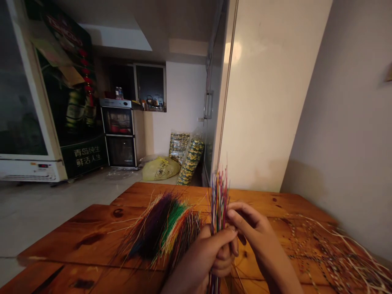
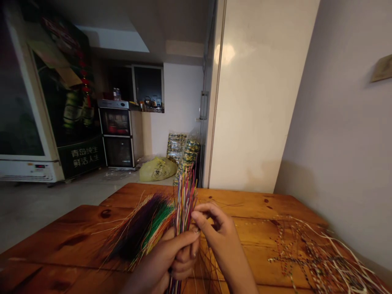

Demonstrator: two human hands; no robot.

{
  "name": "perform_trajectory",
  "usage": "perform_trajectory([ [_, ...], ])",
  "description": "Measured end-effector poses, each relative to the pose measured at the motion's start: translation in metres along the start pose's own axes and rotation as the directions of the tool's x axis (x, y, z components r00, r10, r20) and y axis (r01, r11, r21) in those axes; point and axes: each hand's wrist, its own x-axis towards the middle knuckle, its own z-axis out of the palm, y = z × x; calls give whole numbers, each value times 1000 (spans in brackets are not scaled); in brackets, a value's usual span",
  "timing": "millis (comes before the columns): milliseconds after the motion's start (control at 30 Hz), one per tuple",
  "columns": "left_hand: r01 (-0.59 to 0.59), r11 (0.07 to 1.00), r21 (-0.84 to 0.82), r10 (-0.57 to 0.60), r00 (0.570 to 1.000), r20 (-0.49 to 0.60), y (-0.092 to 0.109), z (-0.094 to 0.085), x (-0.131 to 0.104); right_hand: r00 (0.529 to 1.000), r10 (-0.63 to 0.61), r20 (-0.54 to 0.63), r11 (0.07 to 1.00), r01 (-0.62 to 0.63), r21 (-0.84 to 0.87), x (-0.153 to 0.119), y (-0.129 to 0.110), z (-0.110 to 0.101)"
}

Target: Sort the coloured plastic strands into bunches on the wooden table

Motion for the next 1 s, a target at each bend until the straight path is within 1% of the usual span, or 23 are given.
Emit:
perform_trajectory([
  [100,21,998,51,-20,1000,-11,-4,1,1,999,46,27,998,-47,49,0,0,-2],
  [167,16,999,50,-14,999,-36,-5,1,1,1000,28,1,998,-28,60,-1,-1,-2],
  [233,3,1000,31,0,998,-67,-6,0,2,996,1,-85,998,5,68,-2,-2,-3],
  [300,3,1000,13,-2,997,-75,-7,-2,3,981,-2,-192,995,22,99,-3,-3,-5],
  [400,35,998,42,-34,999,-38,-8,-4,6,937,-1,-348,980,70,186,-2,-2,-10],
  [467,47,996,81,-43,998,-53,-8,-4,7,898,-8,-439,960,129,247,0,-1,-16],
  [533,32,995,97,-22,995,-96,-9,-2,7,865,-1,-502,937,176,302,2,-1,-23],
  [600,-3,995,98,15,993,-118,-10,1,5,856,17,-516,922,186,339,4,0,-27],
  [633,-22,995,101,34,992,-118,-10,2,5,862,26,-507,922,175,346,4,0,-27],
  [700,-45,992,116,59,990,-124,-11,3,5,893,48,-447,936,116,333,4,1,-25],
  [767,-64,990,123,84,983,-162,-13,3,6,939,71,-336,956,32,291,2,1,-18],
  [833,-98,988,121,123,967,-224,-15,2,9,978,84,-189,969,-36,245,0,0,-10],
  [900,-117,987,108,143,952,-272,-18,0,11,995,81,-58,976,-67,207,-2,-1,-4],
  [933,-120,988,97,143,948,-283,-19,0,12,997,79,-16,979,-74,191,-2,-1,-3],
  [1000,-128,989,72,143,948,-283,-21,0,14,997,78,8,984,-78,160,-1,-1,-3],
])
